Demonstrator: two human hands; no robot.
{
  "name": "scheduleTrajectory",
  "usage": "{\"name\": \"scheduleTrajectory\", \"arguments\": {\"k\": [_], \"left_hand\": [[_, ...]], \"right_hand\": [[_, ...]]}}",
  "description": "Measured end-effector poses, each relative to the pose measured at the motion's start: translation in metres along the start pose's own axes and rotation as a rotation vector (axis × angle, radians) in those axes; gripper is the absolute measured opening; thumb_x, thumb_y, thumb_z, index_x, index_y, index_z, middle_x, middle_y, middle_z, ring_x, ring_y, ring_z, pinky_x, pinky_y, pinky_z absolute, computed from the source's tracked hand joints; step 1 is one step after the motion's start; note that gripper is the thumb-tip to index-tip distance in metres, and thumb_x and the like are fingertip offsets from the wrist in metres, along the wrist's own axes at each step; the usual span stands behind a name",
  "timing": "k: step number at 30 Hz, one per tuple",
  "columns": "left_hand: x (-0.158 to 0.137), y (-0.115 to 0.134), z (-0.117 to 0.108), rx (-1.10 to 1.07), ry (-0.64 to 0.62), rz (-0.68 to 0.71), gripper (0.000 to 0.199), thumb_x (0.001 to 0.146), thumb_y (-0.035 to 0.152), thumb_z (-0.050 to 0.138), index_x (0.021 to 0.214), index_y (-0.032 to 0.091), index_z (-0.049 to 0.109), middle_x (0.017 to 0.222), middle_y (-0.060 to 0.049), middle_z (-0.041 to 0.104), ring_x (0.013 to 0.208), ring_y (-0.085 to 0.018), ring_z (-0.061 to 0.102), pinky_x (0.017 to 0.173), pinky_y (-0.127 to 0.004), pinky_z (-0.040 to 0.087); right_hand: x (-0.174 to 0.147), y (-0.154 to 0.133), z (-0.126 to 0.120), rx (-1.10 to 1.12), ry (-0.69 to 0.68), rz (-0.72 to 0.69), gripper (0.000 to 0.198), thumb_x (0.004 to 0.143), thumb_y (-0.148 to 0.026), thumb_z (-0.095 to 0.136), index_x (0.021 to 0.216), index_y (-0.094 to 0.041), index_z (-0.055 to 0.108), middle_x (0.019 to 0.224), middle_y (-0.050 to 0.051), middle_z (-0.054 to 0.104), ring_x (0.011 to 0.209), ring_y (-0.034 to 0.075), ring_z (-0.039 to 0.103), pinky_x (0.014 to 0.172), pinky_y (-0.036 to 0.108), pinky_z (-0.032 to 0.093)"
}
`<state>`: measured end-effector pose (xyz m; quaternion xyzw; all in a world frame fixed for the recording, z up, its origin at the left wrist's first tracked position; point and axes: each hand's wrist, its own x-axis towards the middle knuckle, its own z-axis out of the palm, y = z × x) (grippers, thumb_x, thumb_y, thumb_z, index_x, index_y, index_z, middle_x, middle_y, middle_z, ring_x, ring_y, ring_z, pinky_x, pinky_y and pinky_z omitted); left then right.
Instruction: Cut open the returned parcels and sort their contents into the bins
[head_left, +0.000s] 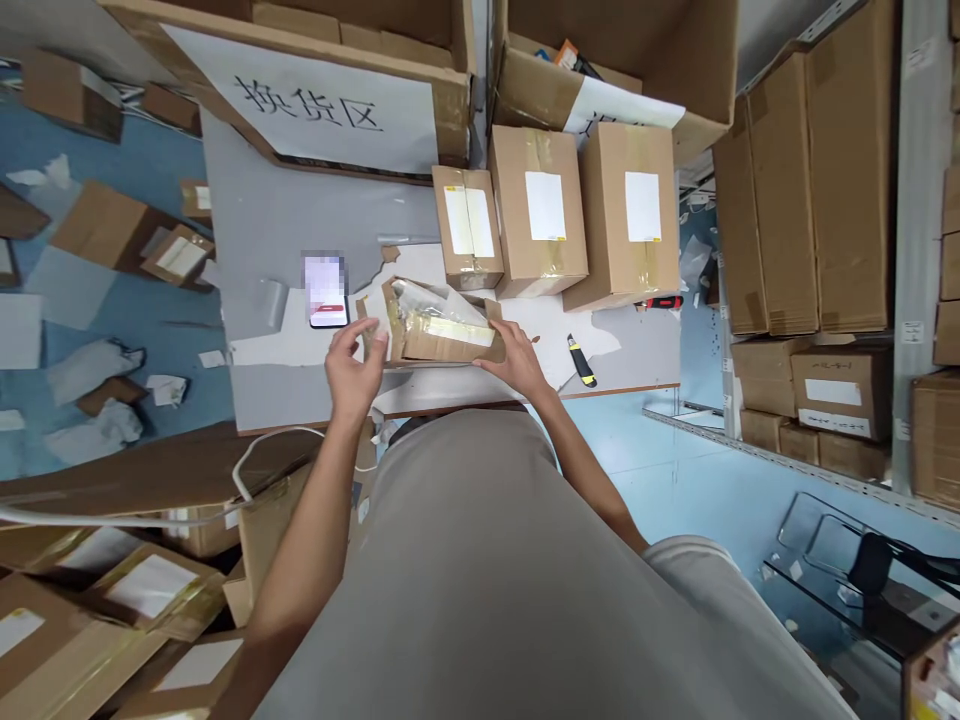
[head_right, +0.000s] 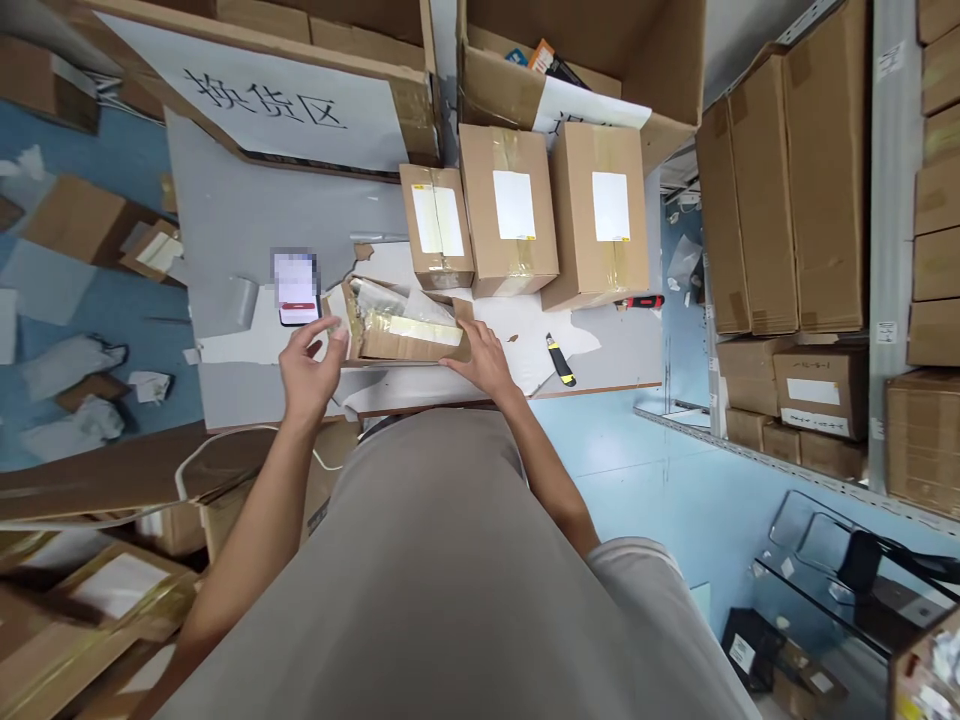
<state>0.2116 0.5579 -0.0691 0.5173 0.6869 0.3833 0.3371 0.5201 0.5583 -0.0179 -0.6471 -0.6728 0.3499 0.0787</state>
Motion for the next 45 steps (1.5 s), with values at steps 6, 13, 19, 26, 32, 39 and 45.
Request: {"name": "scheduleTrajectory", "arguments": {"k": [6, 13, 19, 26, 32, 39, 45], "left_hand": [[-0.013, 0.012, 0.018, -0.073, 0.058, -0.087, 0.079, 0.102, 0.074, 0.078, 0.160, 0.022, 0.064, 0.165, -0.021, 0.069, 0.155, -0.036, 0.066, 0.136, -0.053, 0.050], [-0.021, -0.002, 0.041, -0.245, -0.085, -0.509, 0.077, 0.092, 0.078, 0.082, 0.142, 0.022, 0.070, 0.134, -0.019, 0.080, 0.127, -0.037, 0.079, 0.107, -0.055, 0.069], [-0.036, -0.003, 0.056, -0.324, -0.234, -0.324, 0.087, 0.079, 0.054, 0.093, 0.157, 0.024, 0.068, 0.163, -0.021, 0.072, 0.152, -0.041, 0.070, 0.127, -0.057, 0.060], [-0.077, -0.001, 0.046, -0.184, -0.043, -0.089, 0.103, 0.094, 0.067, 0.087, 0.179, 0.023, 0.048, 0.173, -0.025, 0.063, 0.164, -0.041, 0.062, 0.138, -0.060, 0.049], [-0.089, 0.019, 0.029, 0.037, -0.139, 0.092, 0.079, 0.103, 0.052, 0.073, 0.174, 0.020, 0.058, 0.159, -0.022, 0.074, 0.152, -0.039, 0.069, 0.136, -0.061, 0.050], [-0.065, 0.041, 0.028, 0.325, -0.397, 0.304, 0.043, 0.092, 0.027, 0.060, 0.121, 0.026, 0.092, 0.124, -0.017, 0.086, 0.125, -0.043, 0.075, 0.117, -0.065, 0.058], [-0.065, 0.052, 0.019, 0.335, -0.300, 0.305, 0.030, 0.091, 0.031, 0.064, 0.104, 0.027, 0.092, 0.107, -0.013, 0.088, 0.107, -0.039, 0.077, 0.105, -0.056, 0.062]], "right_hand": [[0.009, -0.022, 0.007, -0.175, -0.093, -0.054, 0.043, 0.112, -0.032, 0.082, 0.149, -0.014, 0.068, 0.143, 0.018, 0.077, 0.138, 0.034, 0.067, 0.120, 0.045, 0.049], [-0.028, -0.030, 0.009, -0.397, -0.177, -0.328, 0.034, 0.124, -0.015, 0.047, 0.137, -0.021, 0.077, 0.138, 0.016, 0.079, 0.132, 0.030, 0.067, 0.114, 0.040, 0.050], [-0.048, 0.006, 0.000, -0.172, -0.190, -0.229, 0.020, 0.121, -0.033, 0.066, 0.129, -0.023, 0.081, 0.134, 0.012, 0.080, 0.129, 0.027, 0.071, 0.112, 0.035, 0.056], [-0.034, 0.017, -0.013, -0.051, 0.062, -0.126, 0.044, 0.122, -0.031, 0.052, 0.160, -0.020, 0.072, 0.156, 0.018, 0.070, 0.144, 0.028, 0.067, 0.123, 0.040, 0.057], [-0.015, -0.008, -0.016, -0.200, -0.127, -0.304, 0.047, 0.118, -0.022, 0.054, 0.161, -0.019, 0.073, 0.163, 0.015, 0.072, 0.156, 0.032, 0.057, 0.136, 0.048, 0.046], [0.000, -0.036, -0.005, -0.536, -0.240, -0.278, 0.065, 0.109, -0.010, 0.063, 0.173, -0.006, 0.056, 0.155, 0.026, 0.074, 0.149, 0.040, 0.059, 0.126, 0.052, 0.047], [0.014, -0.028, -0.003, -0.540, -0.224, -0.188, 0.036, 0.113, -0.012, 0.056, 0.140, -0.004, 0.078, 0.140, 0.026, 0.082, 0.141, 0.037, 0.066, 0.125, 0.046, 0.046]]}}
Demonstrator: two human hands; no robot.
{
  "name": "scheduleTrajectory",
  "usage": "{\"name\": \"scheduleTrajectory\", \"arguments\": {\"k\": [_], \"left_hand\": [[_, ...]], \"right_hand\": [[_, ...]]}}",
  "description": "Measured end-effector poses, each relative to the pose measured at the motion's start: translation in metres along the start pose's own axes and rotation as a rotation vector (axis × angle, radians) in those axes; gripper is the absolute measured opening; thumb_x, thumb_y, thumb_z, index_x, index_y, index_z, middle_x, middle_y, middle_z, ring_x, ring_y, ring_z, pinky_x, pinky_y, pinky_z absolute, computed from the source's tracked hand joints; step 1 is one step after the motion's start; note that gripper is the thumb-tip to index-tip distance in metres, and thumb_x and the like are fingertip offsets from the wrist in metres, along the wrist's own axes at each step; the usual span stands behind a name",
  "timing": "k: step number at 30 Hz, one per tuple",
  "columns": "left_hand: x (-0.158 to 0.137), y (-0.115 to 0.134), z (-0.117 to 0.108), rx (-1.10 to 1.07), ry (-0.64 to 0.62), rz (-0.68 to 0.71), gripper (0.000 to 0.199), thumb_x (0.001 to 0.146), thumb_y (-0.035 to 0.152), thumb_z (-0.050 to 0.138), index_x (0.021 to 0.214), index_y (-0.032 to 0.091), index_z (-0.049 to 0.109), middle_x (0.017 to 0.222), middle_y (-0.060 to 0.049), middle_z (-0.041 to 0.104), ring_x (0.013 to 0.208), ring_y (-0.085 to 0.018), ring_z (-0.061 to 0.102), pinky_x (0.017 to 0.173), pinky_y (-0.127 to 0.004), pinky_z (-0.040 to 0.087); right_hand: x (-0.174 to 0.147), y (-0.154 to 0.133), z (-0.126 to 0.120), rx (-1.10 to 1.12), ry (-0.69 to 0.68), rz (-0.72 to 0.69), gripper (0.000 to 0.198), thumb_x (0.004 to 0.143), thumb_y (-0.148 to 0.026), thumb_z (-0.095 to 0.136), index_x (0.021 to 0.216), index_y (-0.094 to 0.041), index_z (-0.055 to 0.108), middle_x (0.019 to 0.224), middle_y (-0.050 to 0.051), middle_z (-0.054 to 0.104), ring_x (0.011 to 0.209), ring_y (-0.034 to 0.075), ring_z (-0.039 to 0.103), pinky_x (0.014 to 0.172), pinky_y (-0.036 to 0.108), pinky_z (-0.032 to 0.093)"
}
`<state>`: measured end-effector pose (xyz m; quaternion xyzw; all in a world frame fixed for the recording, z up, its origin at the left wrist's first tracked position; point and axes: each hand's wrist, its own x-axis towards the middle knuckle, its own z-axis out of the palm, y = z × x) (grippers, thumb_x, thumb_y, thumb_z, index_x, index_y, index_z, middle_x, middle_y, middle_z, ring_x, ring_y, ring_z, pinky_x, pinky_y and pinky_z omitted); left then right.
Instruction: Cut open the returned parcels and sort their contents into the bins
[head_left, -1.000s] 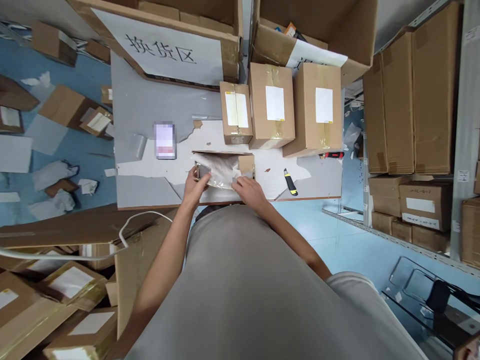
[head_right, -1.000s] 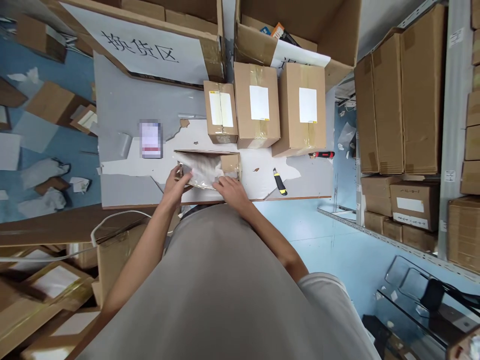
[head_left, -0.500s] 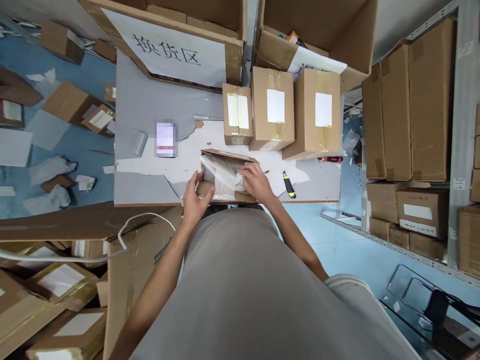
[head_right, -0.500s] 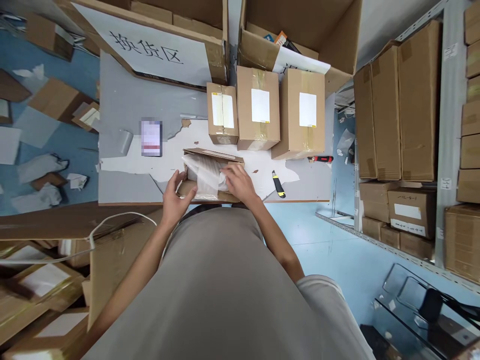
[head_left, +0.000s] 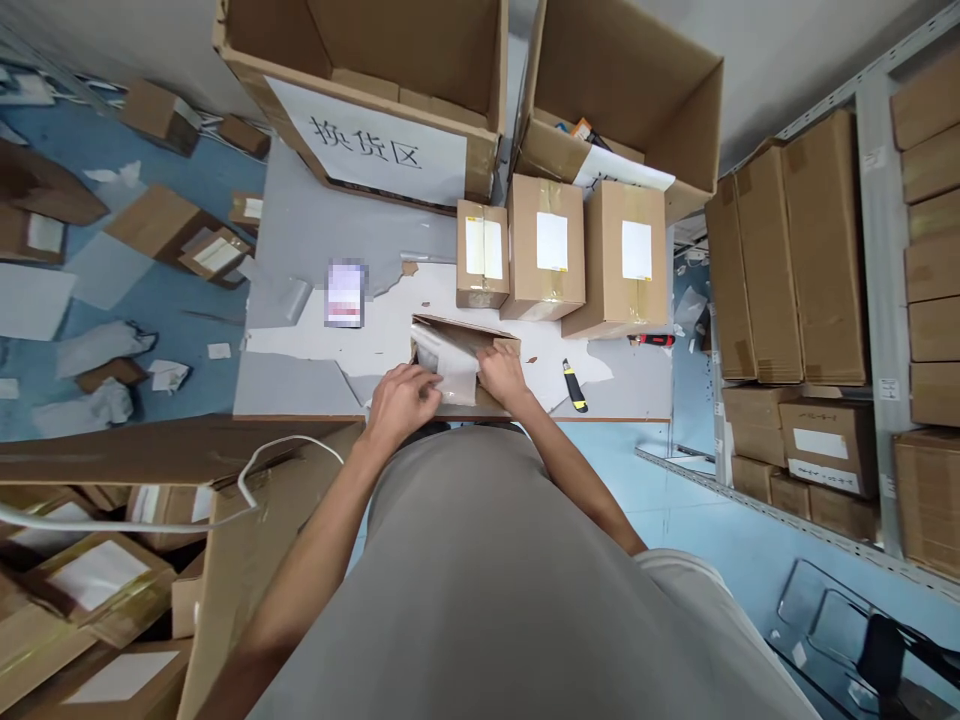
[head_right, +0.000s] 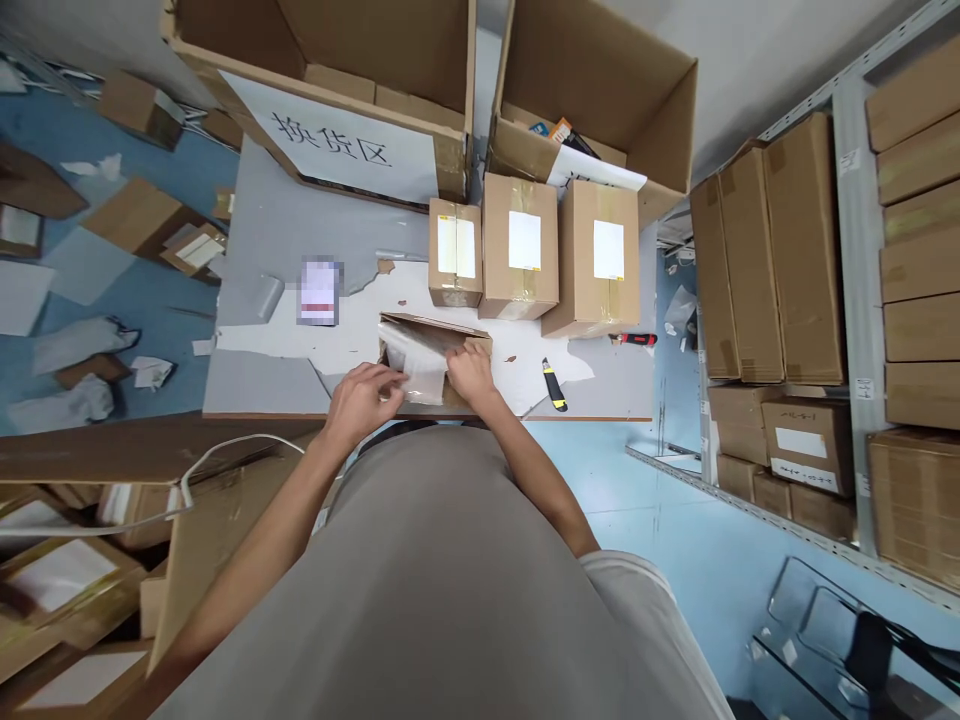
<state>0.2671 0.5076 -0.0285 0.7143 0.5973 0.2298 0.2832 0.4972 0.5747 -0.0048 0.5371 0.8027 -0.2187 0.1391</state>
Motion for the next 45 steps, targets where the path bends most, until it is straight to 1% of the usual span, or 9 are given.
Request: {"name": "scheduleTrajectory", "arguments": {"k": [6, 10, 16, 21, 23, 28, 35, 40, 45], "left_hand": [[0.002, 0.003, -0.013, -0.043, 0.088, -0.066, 0.036, 0.106, 0.056, 0.068, 0.108, 0.024, 0.083, 0.114, -0.013, 0.086, 0.113, -0.035, 0.077, 0.107, -0.049, 0.061], [0.011, 0.004, -0.014, -0.107, 0.071, -0.081, 0.036, 0.105, 0.059, 0.071, 0.109, 0.024, 0.079, 0.110, -0.012, 0.084, 0.108, -0.032, 0.078, 0.102, -0.043, 0.061], [0.029, 0.020, -0.009, -0.210, 0.041, -0.030, 0.025, 0.097, 0.050, 0.076, 0.098, 0.025, 0.076, 0.109, -0.008, 0.086, 0.113, -0.033, 0.077, 0.140, -0.061, 0.037], [0.038, 0.037, -0.007, -0.367, -0.045, -0.178, 0.045, 0.099, 0.066, 0.068, 0.084, 0.024, 0.066, 0.072, 0.001, 0.065, 0.073, -0.022, 0.063, 0.088, -0.039, 0.060], [0.037, 0.045, -0.006, -0.388, -0.075, -0.111, 0.044, 0.102, 0.064, 0.066, 0.087, 0.023, 0.068, 0.075, 0.000, 0.066, 0.075, -0.022, 0.063, 0.082, -0.036, 0.057], [0.028, 0.058, 0.001, -0.320, -0.145, 0.263, 0.035, 0.111, 0.032, 0.046, 0.101, 0.021, 0.078, 0.109, -0.013, 0.082, 0.112, -0.031, 0.074, 0.104, -0.045, 0.061], [0.034, 0.028, -0.019, -0.006, 0.128, 0.185, 0.040, 0.107, 0.018, 0.059, 0.138, 0.026, 0.083, 0.151, -0.014, 0.078, 0.152, -0.040, 0.061, 0.124, -0.064, 0.052], [0.058, 0.003, -0.037, 0.046, 0.009, 0.296, 0.025, 0.110, 0.026, 0.063, 0.113, 0.030, 0.088, 0.112, -0.011, 0.084, 0.131, -0.038, 0.069, 0.133, -0.070, 0.043], [0.053, -0.006, -0.045, 0.003, -0.034, 0.308, 0.028, 0.112, 0.030, 0.061, 0.111, 0.030, 0.089, 0.106, -0.010, 0.083, 0.119, -0.036, 0.070, 0.125, -0.066, 0.052]], "right_hand": [[-0.014, 0.016, -0.022, 0.209, 0.179, 0.029, 0.027, 0.117, -0.018, 0.057, 0.125, -0.017, 0.083, 0.129, 0.015, 0.086, 0.126, 0.032, 0.075, 0.105, 0.037, 0.055], [-0.040, 0.017, -0.037, 0.237, 0.307, -0.086, 0.021, 0.117, -0.022, 0.063, 0.123, -0.020, 0.083, 0.119, 0.012, 0.086, 0.120, 0.032, 0.075, 0.108, 0.040, 0.054], [-0.059, 0.010, -0.039, 0.089, 0.281, -0.149, 0.021, 0.118, -0.020, 0.061, 0.128, -0.021, 0.080, 0.121, 0.014, 0.085, 0.117, 0.031, 0.076, 0.101, 0.040, 0.054], [-0.047, 0.010, -0.023, 0.046, 0.182, -0.117, 0.023, 0.114, -0.013, 0.061, 0.127, -0.018, 0.080, 0.122, 0.015, 0.086, 0.116, 0.032, 0.076, 0.102, 0.041, 0.053], [-0.043, 0.012, -0.013, 0.084, 0.163, -0.102, 0.028, 0.110, -0.008, 0.061, 0.130, -0.017, 0.079, 0.125, 0.015, 0.086, 0.118, 0.033, 0.076, 0.103, 0.040, 0.052], [-0.038, 0.025, 0.011, 0.208, 0.237, -0.092, 0.036, 0.098, -0.004, 0.058, 0.125, -0.017, 0.079, 0.121, 0.016, 0.085, 0.117, 0.035, 0.073, 0.102, 0.042, 0.052], [-0.050, 0.052, 0.034, 0.460, 0.404, -0.162, 0.032, 0.103, -0.019, 0.062, 0.128, -0.017, 0.081, 0.123, 0.016, 0.085, 0.117, 0.035, 0.075, 0.106, 0.045, 0.051], [-0.061, 0.061, 0.036, 0.564, 0.433, -0.193, 0.029, 0.109, -0.025, 0.064, 0.128, -0.021, 0.086, 0.130, 0.014, 0.088, 0.121, 0.033, 0.077, 0.110, 0.046, 0.052], [-0.072, 0.072, 0.030, 0.656, 0.533, -0.192, 0.032, 0.118, -0.037, 0.060, 0.125, -0.026, 0.089, 0.127, 0.011, 0.089, 0.119, 0.031, 0.078, 0.106, 0.048, 0.057]]}}
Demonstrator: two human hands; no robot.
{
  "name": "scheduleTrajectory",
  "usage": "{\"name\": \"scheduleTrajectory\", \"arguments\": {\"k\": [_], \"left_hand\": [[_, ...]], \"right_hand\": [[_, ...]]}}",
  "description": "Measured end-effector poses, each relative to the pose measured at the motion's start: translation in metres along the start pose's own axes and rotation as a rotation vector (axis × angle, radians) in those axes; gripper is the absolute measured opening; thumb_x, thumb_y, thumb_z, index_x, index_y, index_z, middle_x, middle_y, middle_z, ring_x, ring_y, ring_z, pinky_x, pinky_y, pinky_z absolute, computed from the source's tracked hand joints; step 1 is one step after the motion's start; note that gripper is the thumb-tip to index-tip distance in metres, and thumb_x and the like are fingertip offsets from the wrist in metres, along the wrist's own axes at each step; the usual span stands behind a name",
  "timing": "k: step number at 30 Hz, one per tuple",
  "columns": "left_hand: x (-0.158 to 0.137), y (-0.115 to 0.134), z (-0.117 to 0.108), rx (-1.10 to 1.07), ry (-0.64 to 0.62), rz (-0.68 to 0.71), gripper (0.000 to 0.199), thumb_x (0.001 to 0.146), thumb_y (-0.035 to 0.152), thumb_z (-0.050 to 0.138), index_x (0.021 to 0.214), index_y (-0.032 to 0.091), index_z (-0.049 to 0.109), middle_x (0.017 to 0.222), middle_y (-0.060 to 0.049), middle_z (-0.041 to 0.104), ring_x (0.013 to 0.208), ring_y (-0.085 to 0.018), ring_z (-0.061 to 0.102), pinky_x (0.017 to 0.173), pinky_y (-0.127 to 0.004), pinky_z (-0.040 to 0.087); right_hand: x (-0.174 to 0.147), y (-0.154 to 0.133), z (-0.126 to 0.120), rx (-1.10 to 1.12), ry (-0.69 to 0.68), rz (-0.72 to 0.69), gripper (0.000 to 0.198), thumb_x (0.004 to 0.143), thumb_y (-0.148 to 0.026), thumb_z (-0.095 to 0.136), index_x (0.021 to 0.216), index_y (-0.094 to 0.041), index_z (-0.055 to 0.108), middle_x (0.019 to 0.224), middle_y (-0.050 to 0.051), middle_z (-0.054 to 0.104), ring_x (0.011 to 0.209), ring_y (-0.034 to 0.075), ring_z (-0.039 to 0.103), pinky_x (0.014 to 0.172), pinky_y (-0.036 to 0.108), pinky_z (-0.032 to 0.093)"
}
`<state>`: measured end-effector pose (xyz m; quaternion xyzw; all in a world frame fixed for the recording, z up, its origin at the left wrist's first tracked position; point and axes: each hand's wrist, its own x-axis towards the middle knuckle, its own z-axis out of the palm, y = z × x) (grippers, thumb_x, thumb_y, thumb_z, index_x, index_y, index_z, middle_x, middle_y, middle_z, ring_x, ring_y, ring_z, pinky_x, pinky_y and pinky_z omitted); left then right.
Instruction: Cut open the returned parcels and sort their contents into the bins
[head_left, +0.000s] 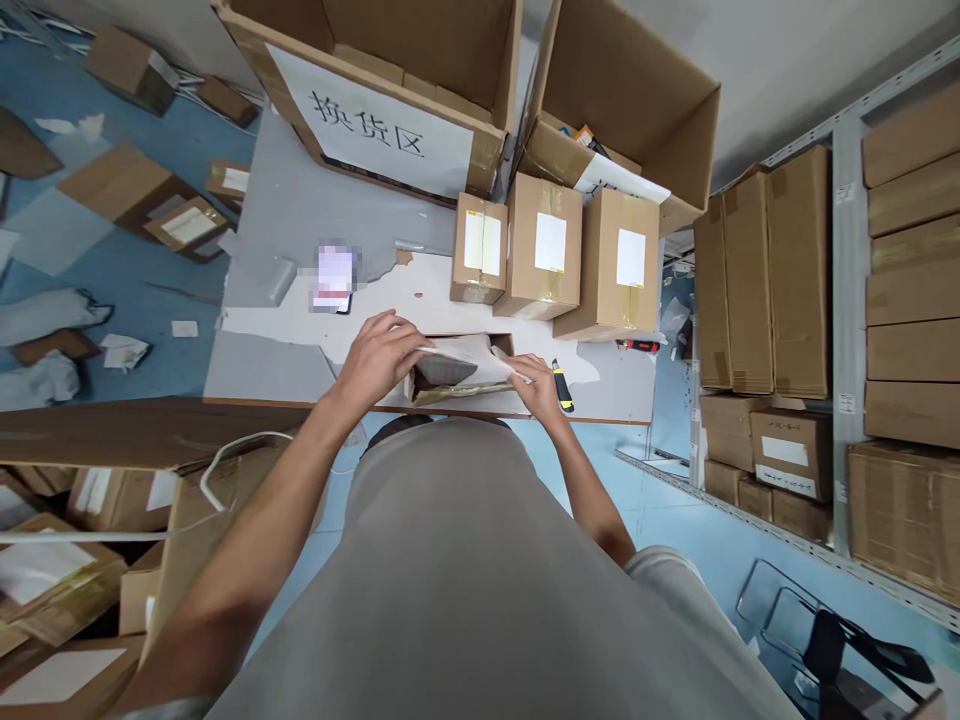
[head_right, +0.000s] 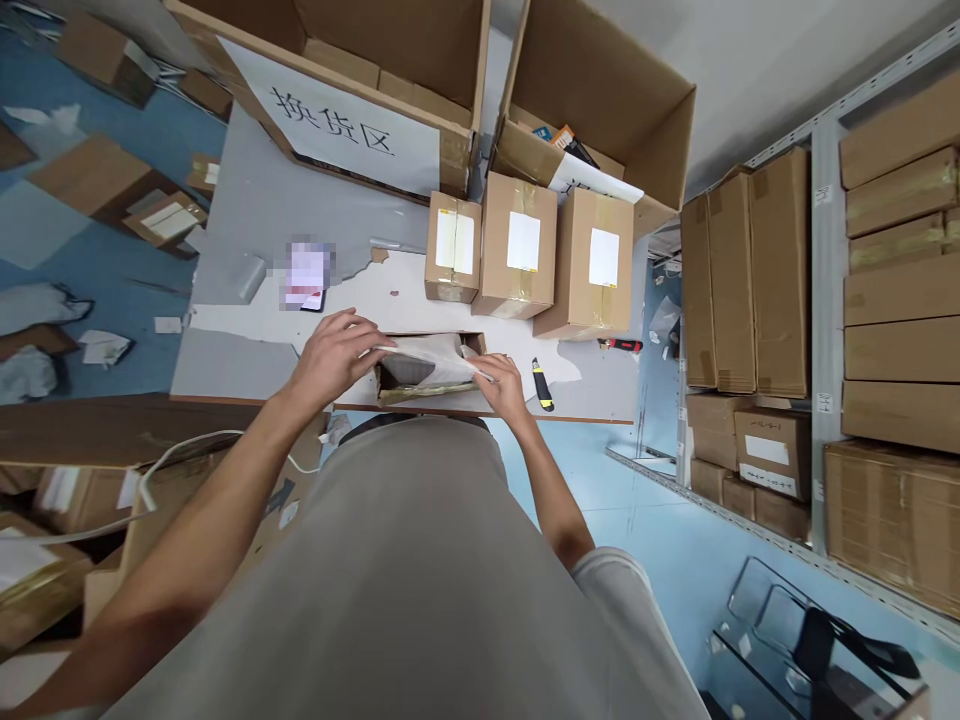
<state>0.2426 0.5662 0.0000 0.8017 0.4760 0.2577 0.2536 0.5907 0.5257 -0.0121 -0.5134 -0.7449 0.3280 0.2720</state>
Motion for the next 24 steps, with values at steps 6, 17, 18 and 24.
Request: {"name": "scheduleTrajectory", "arguments": {"k": [6, 17, 18, 24], "left_hand": [[-0.018, 0.019, -0.003, -0.115, 0.005, -0.049, 0.036, 0.118, 0.044, 0.056, 0.116, 0.026, 0.088, 0.116, -0.011, 0.085, 0.109, -0.032, 0.075, 0.097, -0.046, 0.062], [-0.013, 0.052, 0.000, -0.114, 0.029, -0.007, 0.042, 0.122, 0.042, 0.049, 0.117, 0.026, 0.087, 0.118, -0.011, 0.086, 0.111, -0.028, 0.080, 0.098, -0.040, 0.063], [-0.011, 0.053, -0.001, -0.113, 0.032, -0.001, 0.042, 0.122, 0.042, 0.049, 0.117, 0.026, 0.087, 0.118, -0.010, 0.086, 0.111, -0.028, 0.080, 0.099, -0.040, 0.062], [0.001, 0.063, 0.003, -0.157, 0.078, 0.000, 0.039, 0.122, 0.044, 0.053, 0.120, 0.025, 0.087, 0.116, -0.010, 0.086, 0.110, -0.028, 0.081, 0.103, -0.041, 0.062]], "right_hand": [[-0.008, -0.012, -0.010, -0.086, 0.025, 0.054, 0.037, 0.120, -0.039, 0.054, 0.123, -0.025, 0.088, 0.118, 0.013, 0.088, 0.115, 0.031, 0.077, 0.104, 0.047, 0.060], [0.008, -0.059, -0.028, -0.198, -0.139, -0.028, 0.041, 0.117, -0.031, 0.066, 0.156, -0.026, 0.077, 0.146, 0.012, 0.082, 0.134, 0.030, 0.071, 0.116, 0.044, 0.054], [0.011, -0.060, -0.027, -0.217, -0.143, -0.043, 0.036, 0.119, -0.033, 0.065, 0.151, -0.025, 0.080, 0.141, 0.012, 0.083, 0.130, 0.030, 0.072, 0.113, 0.043, 0.054], [0.026, -0.072, -0.021, -0.398, -0.194, -0.123, 0.035, 0.125, -0.036, 0.056, 0.144, -0.021, 0.081, 0.137, 0.016, 0.083, 0.127, 0.032, 0.069, 0.110, 0.046, 0.048]]}}
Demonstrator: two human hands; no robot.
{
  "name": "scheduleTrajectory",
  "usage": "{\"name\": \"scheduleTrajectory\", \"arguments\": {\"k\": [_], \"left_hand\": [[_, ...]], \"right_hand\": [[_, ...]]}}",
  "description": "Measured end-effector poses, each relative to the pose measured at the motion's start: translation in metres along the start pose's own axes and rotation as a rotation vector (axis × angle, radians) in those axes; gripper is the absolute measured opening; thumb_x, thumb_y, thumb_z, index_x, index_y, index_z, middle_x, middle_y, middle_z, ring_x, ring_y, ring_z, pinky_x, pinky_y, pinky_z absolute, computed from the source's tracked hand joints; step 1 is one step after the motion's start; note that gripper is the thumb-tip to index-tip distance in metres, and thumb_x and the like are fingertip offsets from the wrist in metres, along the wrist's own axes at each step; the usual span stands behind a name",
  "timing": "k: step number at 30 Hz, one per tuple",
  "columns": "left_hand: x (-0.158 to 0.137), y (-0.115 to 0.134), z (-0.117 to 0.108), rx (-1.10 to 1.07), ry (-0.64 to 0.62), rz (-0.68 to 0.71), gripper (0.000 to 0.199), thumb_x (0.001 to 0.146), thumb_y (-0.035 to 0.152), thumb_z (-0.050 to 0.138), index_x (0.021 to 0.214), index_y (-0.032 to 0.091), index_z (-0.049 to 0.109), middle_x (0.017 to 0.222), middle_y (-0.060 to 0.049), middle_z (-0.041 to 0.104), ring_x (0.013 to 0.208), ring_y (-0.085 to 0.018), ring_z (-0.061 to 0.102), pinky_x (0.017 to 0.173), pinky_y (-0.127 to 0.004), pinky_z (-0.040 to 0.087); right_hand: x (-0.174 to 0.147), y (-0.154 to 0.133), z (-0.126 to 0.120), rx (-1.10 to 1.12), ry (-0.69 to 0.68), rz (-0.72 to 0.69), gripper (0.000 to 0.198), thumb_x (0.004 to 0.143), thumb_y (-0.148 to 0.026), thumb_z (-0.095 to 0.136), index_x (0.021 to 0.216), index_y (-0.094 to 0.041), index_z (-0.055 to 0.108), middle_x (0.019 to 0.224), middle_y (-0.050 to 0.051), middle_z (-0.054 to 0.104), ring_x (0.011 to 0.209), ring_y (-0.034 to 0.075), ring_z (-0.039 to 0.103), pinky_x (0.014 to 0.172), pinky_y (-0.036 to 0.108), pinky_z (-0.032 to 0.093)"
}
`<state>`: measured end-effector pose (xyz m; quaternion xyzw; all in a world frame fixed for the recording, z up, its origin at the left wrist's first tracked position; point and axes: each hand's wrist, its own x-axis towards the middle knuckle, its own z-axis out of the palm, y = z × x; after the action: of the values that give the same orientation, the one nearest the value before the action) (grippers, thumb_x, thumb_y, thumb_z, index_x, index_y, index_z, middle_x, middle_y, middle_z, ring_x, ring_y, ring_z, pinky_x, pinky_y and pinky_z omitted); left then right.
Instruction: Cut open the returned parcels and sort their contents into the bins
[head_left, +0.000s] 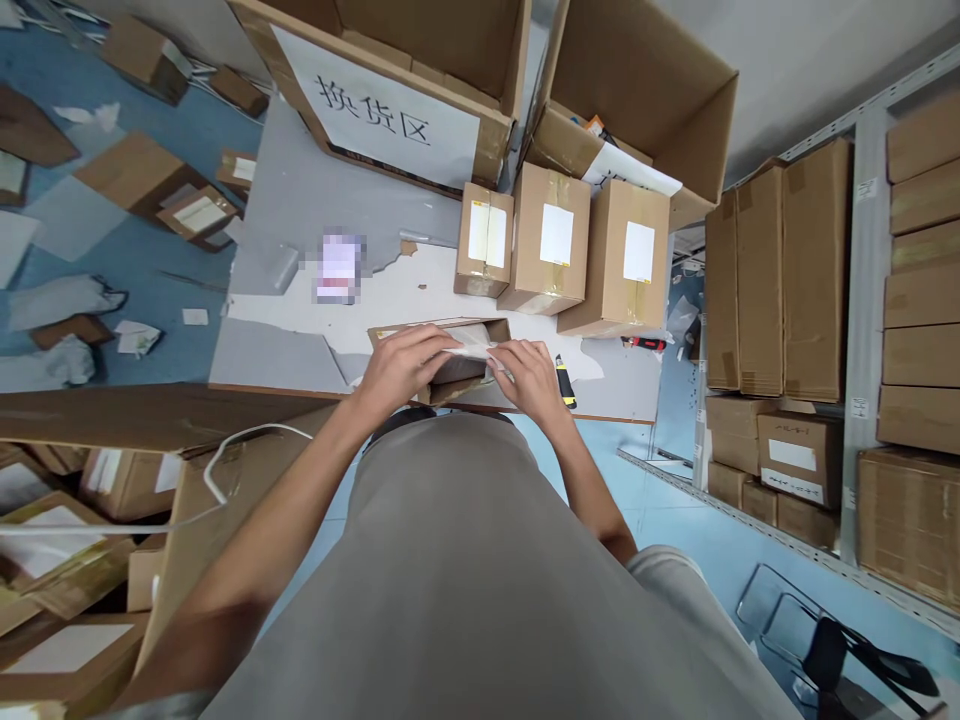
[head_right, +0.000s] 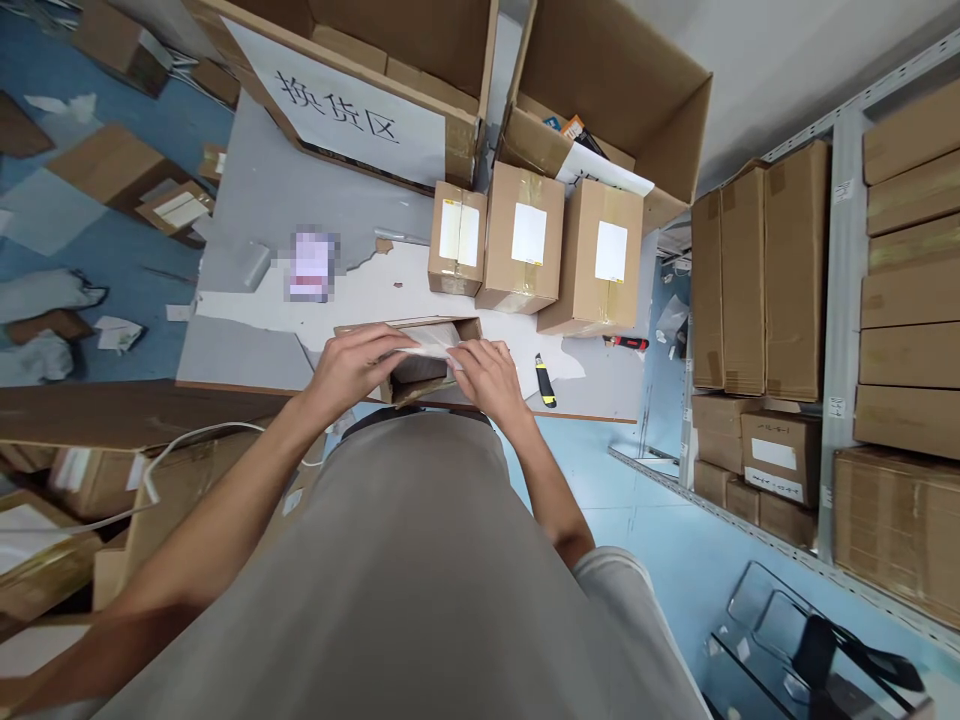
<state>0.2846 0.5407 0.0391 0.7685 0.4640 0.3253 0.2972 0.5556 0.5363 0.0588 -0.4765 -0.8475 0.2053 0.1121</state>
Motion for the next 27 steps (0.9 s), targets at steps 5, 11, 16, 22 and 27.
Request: {"name": "scheduleTrajectory", "arguments": {"k": [5, 11, 16, 22, 27], "left_hand": [[0.007, 0.005, 0.017, -0.013, 0.011, -0.068, 0.044, 0.116, 0.048, 0.065, 0.153, 0.026, 0.074, 0.125, -0.010, 0.087, 0.130, -0.033, 0.079, 0.127, -0.054, 0.054], [-0.016, -0.024, 0.013, 0.002, 0.017, -0.222, 0.067, 0.105, 0.062, 0.080, 0.161, 0.027, 0.068, 0.161, -0.015, 0.074, 0.165, -0.042, 0.056, 0.146, -0.072, 0.024], [-0.025, -0.033, 0.009, -0.039, -0.069, -0.304, 0.067, 0.102, 0.069, 0.084, 0.155, 0.030, 0.075, 0.170, -0.016, 0.066, 0.174, -0.048, 0.041, 0.143, -0.078, 0.023], [-0.014, -0.016, 0.014, -0.064, -0.052, -0.291, 0.047, 0.108, 0.062, 0.077, 0.143, 0.032, 0.083, 0.170, -0.013, 0.066, 0.176, -0.048, 0.039, 0.142, -0.083, 0.020], [-0.008, -0.006, 0.014, -0.090, -0.020, -0.162, 0.032, 0.117, 0.049, 0.063, 0.129, 0.032, 0.088, 0.156, -0.010, 0.076, 0.169, -0.039, 0.051, 0.144, -0.075, 0.028]], "right_hand": [[0.015, -0.009, 0.001, -0.003, -0.067, 0.000, 0.031, 0.124, -0.032, 0.056, 0.142, -0.024, 0.080, 0.138, 0.014, 0.082, 0.128, 0.033, 0.067, 0.111, 0.046, 0.047], [0.006, 0.010, 0.004, 0.046, -0.077, 0.020, 0.030, 0.124, -0.032, 0.054, 0.136, -0.022, 0.080, 0.139, 0.013, 0.082, 0.124, 0.031, 0.071, 0.106, 0.040, 0.053], [-0.008, 0.016, 0.000, 0.091, -0.106, 0.018, 0.029, 0.124, -0.035, 0.055, 0.129, -0.023, 0.080, 0.130, 0.011, 0.083, 0.118, 0.029, 0.075, 0.099, 0.036, 0.055], [-0.013, 0.018, -0.003, 0.107, -0.085, 0.043, 0.028, 0.124, -0.037, 0.055, 0.125, -0.024, 0.079, 0.124, 0.012, 0.082, 0.116, 0.030, 0.076, 0.095, 0.035, 0.057], [-0.009, 0.020, -0.001, 0.154, -0.057, 0.054, 0.030, 0.123, -0.031, 0.053, 0.135, -0.024, 0.079, 0.132, 0.013, 0.082, 0.121, 0.030, 0.076, 0.103, 0.039, 0.060]]}}
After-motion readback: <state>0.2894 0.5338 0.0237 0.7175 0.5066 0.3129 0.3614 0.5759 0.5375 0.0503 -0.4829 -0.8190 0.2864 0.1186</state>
